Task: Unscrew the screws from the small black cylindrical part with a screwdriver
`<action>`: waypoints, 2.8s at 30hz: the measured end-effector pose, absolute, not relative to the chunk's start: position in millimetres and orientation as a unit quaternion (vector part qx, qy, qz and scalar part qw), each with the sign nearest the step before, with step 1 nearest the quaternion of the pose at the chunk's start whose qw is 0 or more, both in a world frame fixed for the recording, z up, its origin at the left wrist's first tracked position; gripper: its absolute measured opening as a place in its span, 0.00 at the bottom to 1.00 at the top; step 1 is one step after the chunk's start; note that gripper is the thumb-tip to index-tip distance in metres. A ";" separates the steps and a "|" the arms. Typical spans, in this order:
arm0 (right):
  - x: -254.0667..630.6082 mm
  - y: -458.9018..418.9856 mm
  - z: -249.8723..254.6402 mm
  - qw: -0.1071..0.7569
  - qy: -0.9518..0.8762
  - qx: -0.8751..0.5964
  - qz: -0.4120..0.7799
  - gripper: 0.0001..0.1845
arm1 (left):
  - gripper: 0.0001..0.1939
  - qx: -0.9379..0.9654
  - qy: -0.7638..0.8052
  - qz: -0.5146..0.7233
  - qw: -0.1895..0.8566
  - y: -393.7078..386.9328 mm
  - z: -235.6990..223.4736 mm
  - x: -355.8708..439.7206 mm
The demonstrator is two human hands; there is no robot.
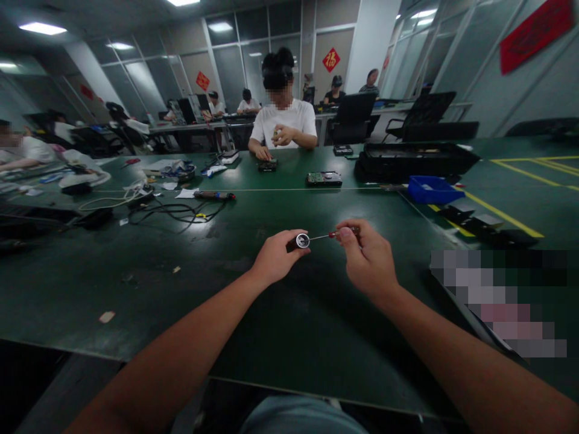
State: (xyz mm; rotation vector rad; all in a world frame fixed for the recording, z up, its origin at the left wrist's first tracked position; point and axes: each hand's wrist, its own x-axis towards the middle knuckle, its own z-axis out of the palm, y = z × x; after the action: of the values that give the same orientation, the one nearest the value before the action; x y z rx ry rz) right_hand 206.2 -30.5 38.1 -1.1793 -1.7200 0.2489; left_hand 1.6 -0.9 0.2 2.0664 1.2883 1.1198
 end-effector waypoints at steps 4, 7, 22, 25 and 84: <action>205.6 -31.5 43.2 0.466 -0.724 -0.502 0.078 0.13 | 0.20 0.767 0.458 0.398 0.207 -1.9 1.1 0.7; 205.4 -32.0 45.5 0.442 -0.727 -0.523 0.046 0.19 | 0.20 0.773 0.456 0.390 0.207 -2.3 1.4 0.3; 206.1 -34.0 47.8 0.418 -0.772 -0.475 0.063 0.07 | 0.20 0.782 0.452 0.384 0.193 -1.6 -1.3 0.2; 206.4 -35.2 48.6 0.404 -0.784 -0.462 0.092 0.08 | 0.20 0.784 0.450 0.380 0.195 -0.9 -2.0 -0.1; 201.8 -23.2 39.5 0.571 -0.607 -0.473 0.286 0.15 | 0.20 0.804 0.423 0.372 0.189 -3.8 2.5 0.7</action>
State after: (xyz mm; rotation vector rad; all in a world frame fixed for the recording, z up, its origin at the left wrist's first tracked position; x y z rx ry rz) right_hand 201.8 -23.2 39.5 -1.1088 -1.4247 0.6699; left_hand 0.7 -3.8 2.5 2.2611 1.1882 1.0471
